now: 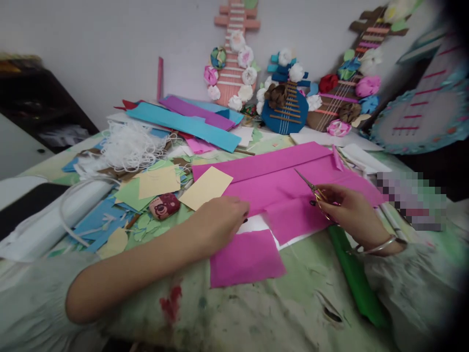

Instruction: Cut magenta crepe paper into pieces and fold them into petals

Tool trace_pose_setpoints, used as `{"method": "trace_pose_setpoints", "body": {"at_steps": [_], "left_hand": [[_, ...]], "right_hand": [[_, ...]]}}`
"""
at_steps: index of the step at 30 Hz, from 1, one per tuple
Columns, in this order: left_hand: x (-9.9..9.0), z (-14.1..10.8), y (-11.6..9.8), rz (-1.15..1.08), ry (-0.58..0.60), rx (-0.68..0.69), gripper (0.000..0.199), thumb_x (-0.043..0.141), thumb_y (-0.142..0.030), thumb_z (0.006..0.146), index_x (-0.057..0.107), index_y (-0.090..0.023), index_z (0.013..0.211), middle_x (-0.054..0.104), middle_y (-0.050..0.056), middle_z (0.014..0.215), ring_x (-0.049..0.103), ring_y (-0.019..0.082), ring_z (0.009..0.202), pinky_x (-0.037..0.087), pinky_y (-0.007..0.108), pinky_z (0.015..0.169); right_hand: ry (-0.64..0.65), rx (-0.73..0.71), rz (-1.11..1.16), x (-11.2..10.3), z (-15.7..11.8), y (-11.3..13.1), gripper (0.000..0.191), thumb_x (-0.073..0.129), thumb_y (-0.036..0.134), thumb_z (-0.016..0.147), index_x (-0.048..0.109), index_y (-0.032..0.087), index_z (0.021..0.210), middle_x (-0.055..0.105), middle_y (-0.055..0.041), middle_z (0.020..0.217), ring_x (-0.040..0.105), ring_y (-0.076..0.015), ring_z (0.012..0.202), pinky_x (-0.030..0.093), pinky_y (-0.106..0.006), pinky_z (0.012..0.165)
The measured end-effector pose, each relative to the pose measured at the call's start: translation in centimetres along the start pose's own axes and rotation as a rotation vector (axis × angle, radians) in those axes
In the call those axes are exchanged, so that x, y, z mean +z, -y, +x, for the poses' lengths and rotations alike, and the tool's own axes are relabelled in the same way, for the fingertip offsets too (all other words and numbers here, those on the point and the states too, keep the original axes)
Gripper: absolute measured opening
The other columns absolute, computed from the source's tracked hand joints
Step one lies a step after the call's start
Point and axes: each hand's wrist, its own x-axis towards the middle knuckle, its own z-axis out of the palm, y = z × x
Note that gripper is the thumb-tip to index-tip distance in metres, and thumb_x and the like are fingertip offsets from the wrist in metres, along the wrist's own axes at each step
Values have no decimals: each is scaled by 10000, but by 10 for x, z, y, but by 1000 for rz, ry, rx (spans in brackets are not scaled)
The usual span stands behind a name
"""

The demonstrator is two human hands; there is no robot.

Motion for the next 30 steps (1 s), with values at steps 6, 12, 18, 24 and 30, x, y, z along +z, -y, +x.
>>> {"method": "trace_pose_setpoints", "body": {"at_steps": [6,12,18,24,30], "left_hand": [[10,-10,0,-136,59,-40,339,716,-385,702,547,-163,893,579,58,923,523,214,861,395,289,706],[12,-6,-3,-465,224,-147,157,672,-219,681,544,-174,758,535,-32,654,488,114,594,323,211,525],[11,-6,-5,-364,136,-119,120,633,-203,675,544,-167,748,559,-3,742,489,136,676,327,225,581],[13,-6,-10,-431,167,-145,214,538,-150,712,526,-162,925,562,-17,703,513,133,641,353,217,572],[-21,-5,-15,-417,168,-10,144,509,-214,802,631,-154,850,618,27,826,519,137,746,381,226,676]], "right_hand": [[26,69,56,1,-9,-2,347,628,320,727,648,191,1048,702,-50,834,649,-194,718,507,-319,653],[-65,25,-81,-2,-7,-4,334,607,257,745,637,164,1064,701,-60,861,646,-197,723,486,-310,669],[-28,-103,-317,2,-4,-8,288,547,192,790,629,126,1057,694,-98,924,633,-223,806,446,-294,683],[-43,-143,-388,7,2,-20,276,445,166,850,623,110,1054,655,-144,918,598,-231,824,415,-303,709],[-79,-152,-409,0,8,-30,292,406,175,873,629,103,1047,628,-160,900,575,-247,843,396,-315,726]]}}
